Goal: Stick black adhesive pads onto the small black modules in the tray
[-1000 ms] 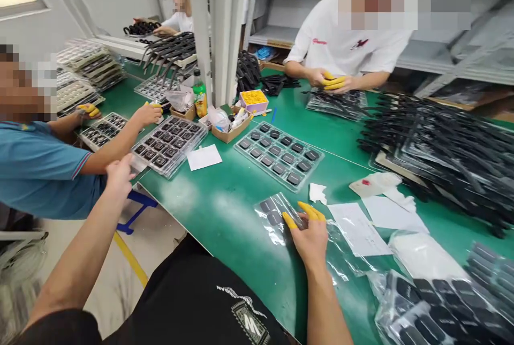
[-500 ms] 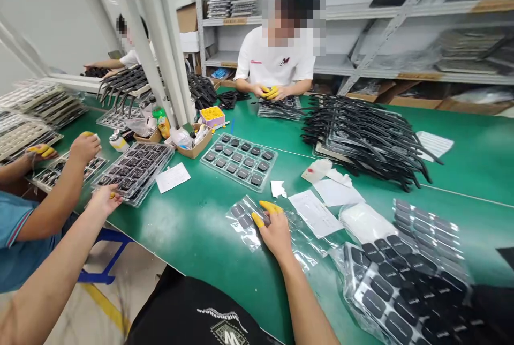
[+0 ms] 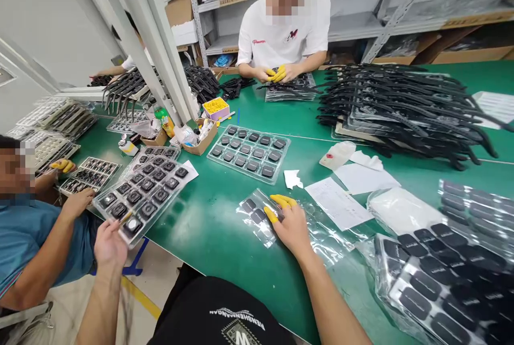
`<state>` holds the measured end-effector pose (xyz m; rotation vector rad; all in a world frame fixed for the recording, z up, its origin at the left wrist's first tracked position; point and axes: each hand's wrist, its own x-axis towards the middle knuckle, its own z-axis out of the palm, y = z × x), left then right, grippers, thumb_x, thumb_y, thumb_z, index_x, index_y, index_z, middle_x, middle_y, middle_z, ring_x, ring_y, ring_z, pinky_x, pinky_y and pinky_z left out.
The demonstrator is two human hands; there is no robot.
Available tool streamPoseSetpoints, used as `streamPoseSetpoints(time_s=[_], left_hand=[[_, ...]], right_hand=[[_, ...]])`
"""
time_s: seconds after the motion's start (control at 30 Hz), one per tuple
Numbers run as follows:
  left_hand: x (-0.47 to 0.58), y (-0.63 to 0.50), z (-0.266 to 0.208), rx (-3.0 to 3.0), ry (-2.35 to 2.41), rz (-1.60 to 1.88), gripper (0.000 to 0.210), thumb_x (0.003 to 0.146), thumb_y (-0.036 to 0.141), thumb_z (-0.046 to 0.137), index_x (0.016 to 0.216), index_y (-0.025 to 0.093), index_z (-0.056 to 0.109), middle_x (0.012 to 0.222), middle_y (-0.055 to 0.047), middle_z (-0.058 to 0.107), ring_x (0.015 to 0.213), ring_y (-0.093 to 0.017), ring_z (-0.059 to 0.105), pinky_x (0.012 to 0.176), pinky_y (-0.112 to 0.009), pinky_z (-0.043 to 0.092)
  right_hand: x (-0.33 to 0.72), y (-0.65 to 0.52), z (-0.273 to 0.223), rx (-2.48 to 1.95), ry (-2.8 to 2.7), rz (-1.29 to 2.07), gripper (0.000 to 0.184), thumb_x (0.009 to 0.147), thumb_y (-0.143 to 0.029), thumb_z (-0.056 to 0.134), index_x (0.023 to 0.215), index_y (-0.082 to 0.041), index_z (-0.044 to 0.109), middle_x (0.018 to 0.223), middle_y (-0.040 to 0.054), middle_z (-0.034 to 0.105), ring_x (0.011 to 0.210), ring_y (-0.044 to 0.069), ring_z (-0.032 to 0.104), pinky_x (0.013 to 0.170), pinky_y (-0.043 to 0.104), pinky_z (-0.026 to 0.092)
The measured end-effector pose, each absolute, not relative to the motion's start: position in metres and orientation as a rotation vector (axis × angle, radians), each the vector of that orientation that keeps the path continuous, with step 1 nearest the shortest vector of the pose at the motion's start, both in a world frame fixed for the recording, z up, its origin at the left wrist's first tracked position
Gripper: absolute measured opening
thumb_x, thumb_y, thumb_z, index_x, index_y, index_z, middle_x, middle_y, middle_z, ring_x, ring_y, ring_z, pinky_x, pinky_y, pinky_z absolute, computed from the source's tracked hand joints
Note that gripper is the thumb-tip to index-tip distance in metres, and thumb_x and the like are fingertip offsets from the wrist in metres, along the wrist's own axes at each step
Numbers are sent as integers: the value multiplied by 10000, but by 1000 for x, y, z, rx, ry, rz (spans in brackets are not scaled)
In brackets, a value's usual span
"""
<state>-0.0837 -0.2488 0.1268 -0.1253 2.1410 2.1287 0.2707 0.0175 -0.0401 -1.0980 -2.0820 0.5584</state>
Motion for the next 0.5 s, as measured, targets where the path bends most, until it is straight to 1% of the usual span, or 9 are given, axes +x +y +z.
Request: streamPoseSetpoints(time_s=[0.07,0.1,0.17,0.23,0.3,0.37,0.4,0.43,0.5], left_hand=[[-74,-265,135,-103,2131,2061,171,542,179,620,682,276,634,549,55,630,570,-196,651,426,-247,482],[-70,-270,138,-74,2133,2015,181,535,213,627,677,317,668,578,57,682,647,-239,704,425,-278,502],[-66,-267,140,3,2132,1918,198,538,285,645,685,399,710,720,93,787,920,-324,770,503,-365,582],[-64,-250,137,87,2088,1816,196,562,346,663,723,439,729,875,129,826,1169,-358,725,665,-448,644],[-64,-218,129,188,1984,1700,211,598,381,685,798,405,748,934,92,835,1233,-378,696,813,-502,651],[-65,-175,117,349,1856,1566,293,641,399,702,918,324,760,957,19,836,1179,-394,721,897,-525,634],[-67,-150,111,459,1814,1494,344,674,403,698,991,282,753,988,-12,833,1145,-390,734,911,-524,627],[-69,-124,105,533,1771,1436,383,709,390,701,1059,240,745,1032,-43,826,1128,-379,740,931,-509,619],[-76,-70,96,644,1727,1358,373,797,349,692,1124,173,731,1087,-93,808,1102,-346,741,942,-466,608]], right_hand=[[271,12,-30,-1112,-2072,497,376,977,-512,567,1207,-247,703,1222,120,717,1141,309,630,1001,527,442],[271,8,-23,-1145,-2031,462,349,975,-518,576,1150,-256,727,1197,114,728,1138,315,631,1013,545,425],[269,-1,-3,-1243,-1876,415,319,970,-536,580,1002,-271,753,1146,103,746,1130,326,636,1053,594,386],[265,-8,20,-1297,-1697,517,335,965,-559,567,959,-273,741,1159,112,743,1153,334,640,1083,616,394],[257,-7,40,-1269,-1542,854,377,952,-583,566,1114,-272,703,1254,125,714,1159,323,663,1034,581,494],[247,1,51,-1174,-1406,1317,490,943,-605,562,1299,-272,612,1292,125,701,1081,298,717,894,516,602],[242,8,53,-1132,-1341,1497,528,940,-610,562,1349,-276,572,1269,116,714,1006,284,743,814,483,631],[237,16,53,-1111,-1288,1602,537,940,-605,562,1369,-281,549,1230,103,730,928,270,760,748,457,645],[228,39,49,-1135,-1228,1600,515,951,-568,553,1382,-287,520,1178,85,745,817,248,770,674,426,651]])
